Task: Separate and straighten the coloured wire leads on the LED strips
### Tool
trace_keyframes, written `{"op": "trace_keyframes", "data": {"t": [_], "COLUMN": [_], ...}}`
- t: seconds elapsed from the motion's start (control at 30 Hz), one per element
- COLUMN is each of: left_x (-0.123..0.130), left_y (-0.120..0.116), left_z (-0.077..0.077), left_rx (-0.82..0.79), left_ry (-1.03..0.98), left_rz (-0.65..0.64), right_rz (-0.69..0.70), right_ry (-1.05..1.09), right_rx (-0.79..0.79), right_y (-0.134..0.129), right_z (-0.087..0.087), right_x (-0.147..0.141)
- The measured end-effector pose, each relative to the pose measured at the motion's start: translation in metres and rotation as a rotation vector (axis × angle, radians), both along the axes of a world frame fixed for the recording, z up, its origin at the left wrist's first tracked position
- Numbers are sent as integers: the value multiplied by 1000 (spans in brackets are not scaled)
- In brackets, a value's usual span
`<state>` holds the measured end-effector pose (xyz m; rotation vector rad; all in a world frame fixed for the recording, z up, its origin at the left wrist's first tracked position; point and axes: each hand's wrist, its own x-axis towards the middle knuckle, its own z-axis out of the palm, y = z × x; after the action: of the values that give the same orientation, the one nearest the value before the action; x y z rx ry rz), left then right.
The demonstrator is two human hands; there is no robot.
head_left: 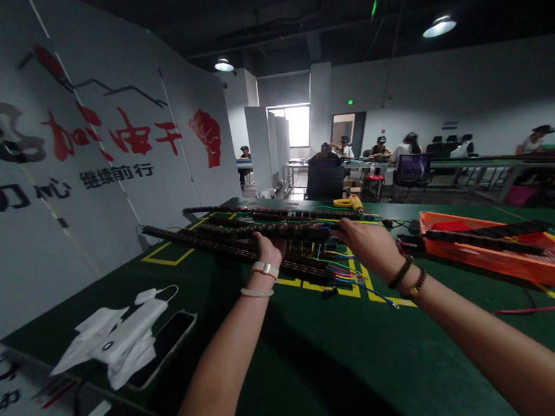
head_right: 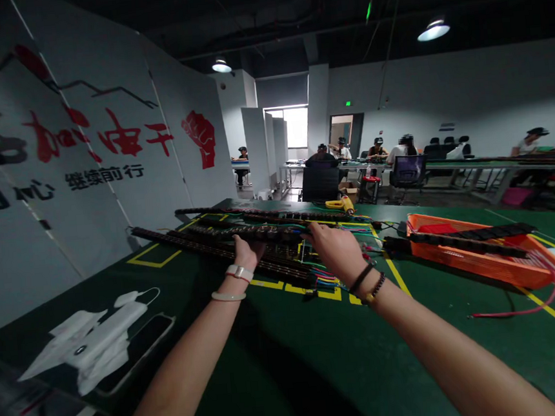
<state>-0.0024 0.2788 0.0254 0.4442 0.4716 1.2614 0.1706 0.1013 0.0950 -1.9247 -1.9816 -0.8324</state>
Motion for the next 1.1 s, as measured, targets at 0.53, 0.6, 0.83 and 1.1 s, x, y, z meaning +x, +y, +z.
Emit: {"op": "trace_keyframes", "data": {"t": [0.53,0.6,0.83,1.1], "left_x": [-35,-35,-38,-64], "left_y": [-131,-141,-151,-135], "left_z": [47,49,37,-40], "left_rx": [377,413,427,131], "left_ry": [-139,-126,-132,-143], "left_rz": [-223,-219,-177,-38], "right_rz": [463,469,450,503], "right_ry": [543,536,572,576], "right_rx": [312,339,332,122], "right_y": [-109,-115,-115,-88], "right_z": [-114,-114,-131,-173], "right_x": [-26,-27,-20,-22]}}
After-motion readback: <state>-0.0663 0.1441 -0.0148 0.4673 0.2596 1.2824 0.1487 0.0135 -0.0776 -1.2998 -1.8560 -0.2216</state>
